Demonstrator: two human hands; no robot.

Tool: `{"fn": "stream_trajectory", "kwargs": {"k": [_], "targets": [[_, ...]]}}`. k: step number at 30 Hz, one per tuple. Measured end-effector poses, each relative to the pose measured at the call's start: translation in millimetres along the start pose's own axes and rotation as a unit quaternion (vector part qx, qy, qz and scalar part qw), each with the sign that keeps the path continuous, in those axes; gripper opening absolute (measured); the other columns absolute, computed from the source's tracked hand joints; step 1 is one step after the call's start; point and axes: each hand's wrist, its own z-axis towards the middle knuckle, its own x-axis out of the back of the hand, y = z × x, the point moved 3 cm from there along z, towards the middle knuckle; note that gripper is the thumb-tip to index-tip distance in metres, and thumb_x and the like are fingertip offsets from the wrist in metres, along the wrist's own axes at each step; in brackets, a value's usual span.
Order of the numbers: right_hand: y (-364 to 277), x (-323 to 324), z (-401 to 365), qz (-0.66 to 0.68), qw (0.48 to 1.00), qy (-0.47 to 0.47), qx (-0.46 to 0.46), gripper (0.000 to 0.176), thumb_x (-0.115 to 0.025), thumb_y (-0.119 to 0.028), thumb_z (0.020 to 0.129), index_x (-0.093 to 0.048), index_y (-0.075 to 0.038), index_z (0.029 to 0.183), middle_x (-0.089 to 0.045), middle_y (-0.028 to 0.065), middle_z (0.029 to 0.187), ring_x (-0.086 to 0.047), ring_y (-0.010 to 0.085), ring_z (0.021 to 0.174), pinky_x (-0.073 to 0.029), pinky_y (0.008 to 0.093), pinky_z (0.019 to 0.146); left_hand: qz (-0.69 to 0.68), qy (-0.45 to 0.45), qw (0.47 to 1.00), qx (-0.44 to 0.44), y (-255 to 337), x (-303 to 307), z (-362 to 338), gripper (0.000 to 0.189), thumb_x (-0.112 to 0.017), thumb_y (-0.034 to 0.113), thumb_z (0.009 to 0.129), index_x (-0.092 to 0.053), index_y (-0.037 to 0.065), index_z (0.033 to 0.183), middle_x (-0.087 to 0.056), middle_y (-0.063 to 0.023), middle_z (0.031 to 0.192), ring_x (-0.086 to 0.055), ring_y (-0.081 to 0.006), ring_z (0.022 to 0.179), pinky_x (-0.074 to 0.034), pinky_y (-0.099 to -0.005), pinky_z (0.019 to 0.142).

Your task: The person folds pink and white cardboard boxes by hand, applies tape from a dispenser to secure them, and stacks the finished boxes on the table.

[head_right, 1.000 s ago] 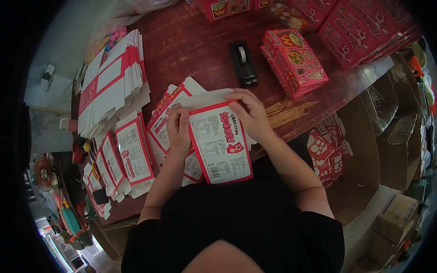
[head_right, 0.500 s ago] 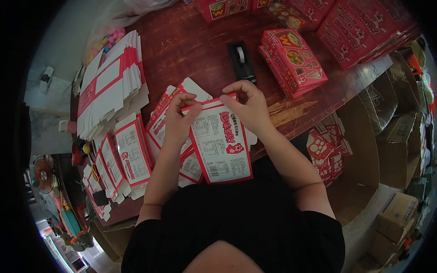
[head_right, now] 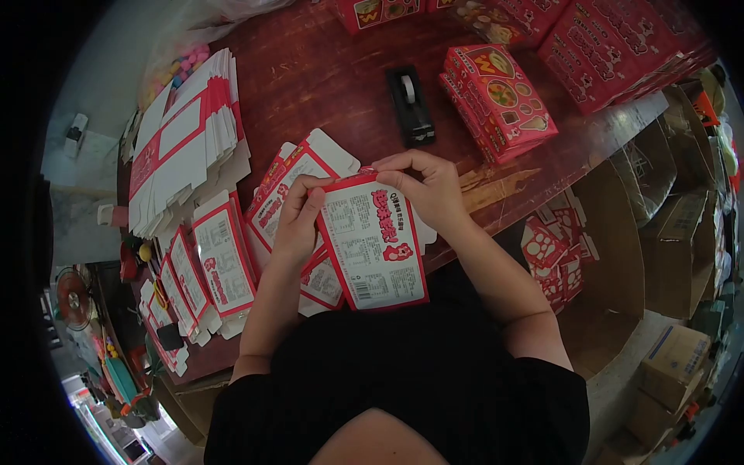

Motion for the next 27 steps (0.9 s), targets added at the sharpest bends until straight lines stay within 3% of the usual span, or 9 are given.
{"fn": "stream_trajectory", "kwargs": {"k": [2,4,7,10,13,16,19,25,27], "targets": [[-1,0,9,0.053,0.998,0.016,0.012,0.015,-0.057,-0.011,0.088,-0.063,0.001,0.095,-0.064,0.0100,0.103,-0.060,0.0114,0.091,-0.049,0.0253,0.079,0.055,0.084,0.991,-0.088,-3,-10,-1,0.021,-0.042,0.024,0.097,-0.048,0.005,0.100,-0.055,-0.0040,0.093,-0.049,-0.0085,0.082,-0.040,-0.0231,0.076],[-1,10,26,0.106,0.992,0.064,0.037,0.021,-0.054,-0.016,0.091,-0.061,0.001,0.101,-0.063,0.0085,0.103,-0.059,0.0119,0.092,-0.047,0.0252,0.079,0.044,0.158,0.984,-0.076,-12,0,4,0.021,-0.039,0.025,0.098,-0.046,0.005,0.099,-0.053,-0.0038,0.092,-0.048,-0.0083,0.083,-0.040,-0.0227,0.077],[39,61,56,-0.177,0.958,0.218,0.052,0.021,-0.055,-0.018,0.089,-0.060,0.000,0.097,-0.062,0.0044,0.090,-0.054,0.0108,0.081,-0.043,0.0246,0.070,0.052,0.215,0.973,-0.064,-7,15,11,0.023,-0.036,0.026,0.098,-0.044,0.005,0.097,-0.050,-0.0042,0.091,-0.046,-0.0089,0.084,-0.039,-0.0235,0.077],[72,77,69,-0.096,0.978,0.121,-0.139,0.019,-0.060,-0.017,0.085,-0.061,-0.001,0.095,-0.061,0.0039,0.086,-0.054,0.0109,0.081,-0.042,0.0243,0.069,0.103,0.245,0.962,-0.064,1,28,13,0.023,-0.036,0.026,0.098,-0.044,0.005,0.096,-0.051,-0.0051,0.091,-0.047,-0.0099,0.084,-0.039,-0.0247,0.078],[77,77,72,-0.061,0.984,0.102,-0.134,0.018,-0.064,-0.016,0.082,-0.061,-0.001,0.091,-0.059,0.0025,0.080,-0.053,0.0103,0.078,-0.042,0.0239,0.069,0.148,0.263,0.951,-0.070,1,34,15,0.024,-0.036,0.027,0.098,-0.045,0.005,0.094,-0.051,-0.0057,0.091,-0.047,-0.0107,0.085,-0.039,-0.0258,0.079],[79,78,75,-0.046,0.989,0.089,-0.112,0.013,-0.065,-0.011,0.081,-0.061,-0.001,0.086,-0.057,0.0023,0.077,-0.053,0.0111,0.077,-0.041,0.0236,0.069,0.146,0.266,0.950,-0.069,1,31,15,0.026,-0.036,0.028,0.099,-0.045,0.005,0.094,-0.052,-0.0060,0.091,-0.047,-0.0111,0.085,-0.039,-0.0260,0.079],[80,71,70,-0.159,0.972,0.167,0.047,0.009,-0.065,-0.007,0.079,-0.061,0.000,0.081,-0.056,0.0037,0.080,-0.052,0.0119,0.074,-0.041,0.0239,0.068,0.148,0.262,0.950,-0.079,-1,32,15,0.027,-0.036,0.029,0.099,-0.045,0.004,0.094,-0.052,-0.0062,0.092,-0.047,-0.0109,0.085,-0.039,-0.0257,0.079],[91,60,53,-0.062,0.960,0.259,0.091,0.008,-0.065,-0.005,0.078,-0.061,0.002,0.078,-0.053,0.0037,0.086,-0.051,0.0110,0.073,-0.042,0.0246,0.067,0.139,0.255,0.953,-0.080,-2,32,16,0.029,-0.036,0.031,0.099,-0.045,0.005,0.094,-0.052,-0.0064,0.093,-0.047,-0.0105,0.085,-0.039,-0.0255,0.078],[103,51,48,0.097,0.957,0.274,0.006,0.009,-0.065,-0.006,0.078,-0.061,0.002,0.076,-0.051,0.0030,0.088,-0.050,0.0102,0.074,-0.041,0.0233,0.067,0.133,0.248,0.956,-0.084,-2,28,17,0.029,-0.036,0.032,0.098,-0.045,0.004,0.094,-0.052,-0.0063,0.093,-0.047,-0.0105,0.084,-0.039,-0.0255,0.078]]}}
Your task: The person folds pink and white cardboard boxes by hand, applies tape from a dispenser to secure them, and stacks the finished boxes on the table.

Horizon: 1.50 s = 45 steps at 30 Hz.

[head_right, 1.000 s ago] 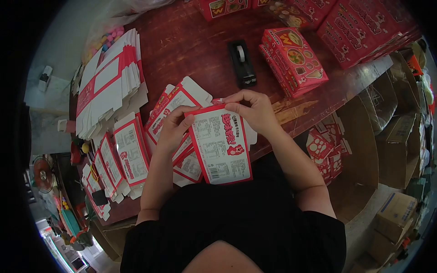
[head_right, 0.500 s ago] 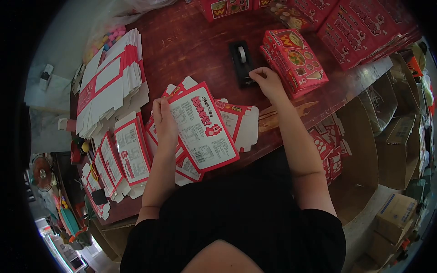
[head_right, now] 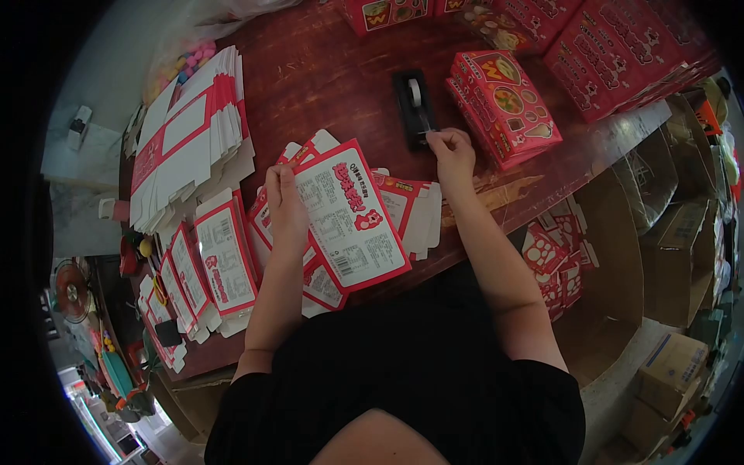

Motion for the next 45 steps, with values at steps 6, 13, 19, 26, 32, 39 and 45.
{"fn": "stream_trajectory", "kwargs": {"k": [6,13,19,26,32,39,45], "targets": [[15,2,-3,0.118,0.987,-0.029,-0.104,0.009,-0.065,-0.007,0.080,-0.059,0.000,0.083,-0.049,0.0038,0.100,-0.051,0.0102,0.084,-0.041,0.0225,0.076,0.003,-0.008,1.000,-0.007,-10,-9,3,0.029,-0.036,0.032,0.098,-0.045,0.005,0.094,-0.053,-0.0078,0.096,-0.048,-0.0116,0.086,-0.039,-0.0261,0.079],[-3,7,-23,-0.053,0.995,0.047,0.077,0.006,-0.062,-0.005,0.082,-0.059,0.000,0.084,-0.056,0.0062,0.102,-0.056,0.0110,0.085,-0.043,0.0224,0.079,0.008,-0.046,0.999,-0.020,3,-11,9,0.027,-0.038,0.029,0.098,-0.046,0.004,0.094,-0.055,-0.0071,0.092,-0.050,-0.0120,0.083,-0.040,-0.0261,0.076],[-113,-39,-43,-0.095,0.938,-0.329,0.051,0.018,-0.058,0.002,0.082,-0.057,0.000,0.100,-0.060,0.0040,0.080,-0.058,0.0109,0.074,-0.047,0.0232,0.071,0.131,-0.235,0.957,-0.104,37,-17,15,0.025,-0.041,0.026,0.097,-0.049,0.003,0.093,-0.055,-0.0065,0.084,-0.052,-0.0128,0.077,-0.042,-0.0258,0.071],[-159,-82,-47,-0.247,0.760,-0.597,0.072,0.056,-0.046,-0.005,0.089,-0.025,-0.011,0.140,-0.056,0.0058,0.075,-0.056,0.0135,0.068,-0.046,0.0278,0.067,0.144,-0.373,0.915,-0.063,55,-25,12,0.023,-0.041,0.025,0.097,-0.049,0.004,0.094,-0.052,-0.0043,0.084,-0.050,-0.0101,0.078,-0.041,-0.0246,0.070],[-148,-92,-50,-0.315,0.742,-0.586,0.089,0.062,-0.058,-0.010,0.083,-0.029,-0.011,0.138,-0.050,0.0026,0.069,-0.050,0.0093,0.065,-0.040,0.0243,0.061,0.136,-0.375,0.915,-0.063,53,-25,9,0.023,-0.041,0.026,0.097,-0.049,0.004,0.097,-0.052,-0.0039,0.084,-0.049,-0.0092,0.078,-0.041,-0.0241,0.070],[-103,-88,-44,-0.018,0.831,-0.527,-0.177,0.056,-0.064,-0.011,0.081,-0.037,-0.003,0.129,-0.053,-0.0013,0.076,-0.054,0.0073,0.070,-0.045,0.0230,0.063,0.099,-0.351,0.928,-0.077,60,-20,9,0.020,-0.043,0.024,0.096,-0.050,0.004,0.096,-0.053,-0.0029,0.086,-0.050,-0.0081,0.079,-0.041,-0.0229,0.071],[-91,-72,-37,0.145,0.853,-0.426,-0.265,0.037,-0.055,-0.017,0.089,-0.045,-0.004,0.123,-0.050,-0.0012,0.077,-0.051,0.0054,0.073,-0.044,0.0213,0.068,0.102,-0.267,0.948,-0.139,65,-9,6,0.020,-0.045,0.023,0.095,-0.051,0.004,0.098,-0.053,-0.0033,0.088,-0.050,-0.0092,0.081,-0.041,-0.0223,0.074]]}}
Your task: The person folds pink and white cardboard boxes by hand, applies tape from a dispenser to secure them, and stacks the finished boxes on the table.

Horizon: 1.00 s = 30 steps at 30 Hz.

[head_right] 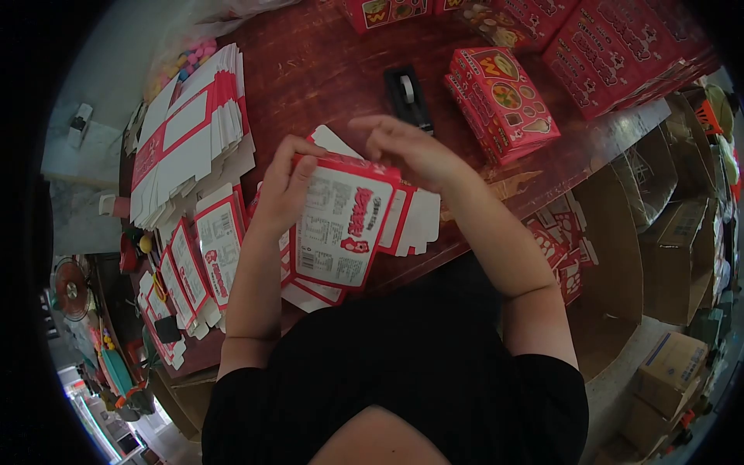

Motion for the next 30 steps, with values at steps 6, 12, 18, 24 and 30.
{"fn": "stream_trajectory", "kwargs": {"k": [6,12,18,24,30], "targets": [[-22,107,0,-0.448,0.838,0.296,0.098,0.021,-0.058,-0.018,0.086,-0.061,-0.003,0.101,-0.059,0.0043,0.084,-0.054,0.0132,0.079,-0.042,0.0257,0.072,-0.305,0.418,0.854,0.063,-44,41,-15,0.036,-0.052,0.023,0.093,-0.039,0.002,0.119,-0.054,-0.0107,0.106,-0.057,-0.0159,0.094,-0.051,-0.0278,0.078],[2,117,8,-0.424,0.856,0.290,0.054,0.013,-0.062,-0.013,0.082,-0.062,-0.002,0.090,-0.057,0.0032,0.077,-0.054,0.0115,0.074,-0.043,0.0240,0.067,-0.374,0.384,0.836,0.119,-68,34,-22,0.035,-0.048,0.023,0.095,-0.041,-0.001,0.120,-0.056,-0.0125,0.110,-0.059,-0.0181,0.093,-0.052,-0.0297,0.076],[23,110,0,-0.284,0.849,0.364,0.257,0.008,-0.062,-0.006,0.082,-0.060,0.001,0.084,-0.052,0.0037,0.083,-0.055,0.0104,0.073,-0.045,0.0212,0.067,-0.417,0.404,0.802,0.141,-80,24,-29,0.033,-0.043,0.023,0.096,-0.044,-0.004,0.116,-0.055,-0.0147,0.112,-0.057,-0.0225,0.101,-0.049,-0.0382,0.086],[58,112,0,-0.108,0.885,0.387,0.237,0.011,-0.059,-0.008,0.085,-0.057,0.002,0.087,-0.052,0.0073,0.090,-0.057,0.0146,0.082,-0.051,0.0267,0.078,-0.446,0.407,0.786,0.133,-84,14,-30,0.033,-0.044,0.024,0.096,-0.043,-0.002,0.116,-0.054,-0.0128,0.112,-0.056,-0.0228,0.102,-0.049,-0.0407,0.089],[60,89,-14,-0.035,0.907,0.359,0.218,0.007,-0.055,-0.005,0.087,-0.054,0.001,0.092,-0.056,0.0074,0.089,-0.057,0.0128,0.084,-0.050,0.0257,0.074,-0.465,0.396,0.784,0.111,-80,10,-29,0.034,-0.045,0.025,0.096,-0.043,-0.002,0.116,-0.053,-0.0129,0.114,-0.055,-0.0233,0.103,-0.048,-0.0408,0.091]]}}
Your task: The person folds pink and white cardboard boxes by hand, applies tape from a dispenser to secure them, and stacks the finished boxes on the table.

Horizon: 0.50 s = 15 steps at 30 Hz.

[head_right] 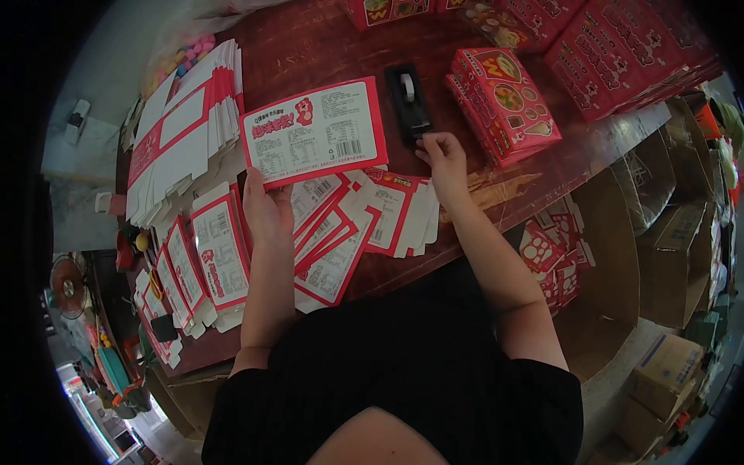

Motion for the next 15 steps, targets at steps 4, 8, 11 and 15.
{"fn": "stream_trajectory", "kwargs": {"k": [4,8,11,15], "targets": [[-60,-19,-10,-0.168,0.974,-0.143,0.050,0.023,-0.056,-0.001,0.086,-0.054,-0.001,0.109,-0.060,0.0036,0.080,-0.056,0.0100,0.072,-0.046,0.0215,0.068,0.012,-0.002,1.000,0.006,1,0,-3,0.033,-0.044,0.025,0.096,-0.044,-0.002,0.115,-0.054,-0.0123,0.113,-0.056,-0.0223,0.102,-0.049,-0.0390,0.088],[-100,-49,-21,-0.242,0.936,-0.242,0.076,0.045,-0.050,0.001,0.087,-0.038,-0.003,0.130,-0.056,0.0033,0.079,-0.053,0.0098,0.074,-0.044,0.0225,0.071,0.025,-0.013,1.000,0.011,0,-5,-5,0.031,-0.044,0.025,0.096,-0.045,-0.001,0.112,-0.055,-0.0114,0.112,-0.057,-0.0204,0.100,-0.050,-0.0361,0.086],[-106,-58,-20,-0.271,0.914,-0.275,0.121,0.052,-0.047,0.002,0.088,-0.028,-0.003,0.137,-0.052,0.0033,0.078,-0.051,0.0103,0.075,-0.043,0.0237,0.073,0.032,-0.020,0.999,0.009,2,-12,-10,0.030,-0.043,0.025,0.096,-0.045,-0.001,0.111,-0.056,-0.0112,0.110,-0.058,-0.0196,0.098,-0.050,-0.0343,0.085],[-106,-63,-19,-0.295,0.906,-0.267,0.143,0.054,-0.048,0.000,0.087,-0.028,-0.003,0.137,-0.051,0.0038,0.077,-0.050,0.0107,0.075,-0.042,0.0247,0.072,0.042,-0.006,0.999,0.007,1,-15,-13,0.031,-0.043,0.026,0.096,-0.045,0.000,0.111,-0.057,-0.0117,0.108,-0.058,-0.0196,0.097,-0.050,-0.0338,0.084]]}}
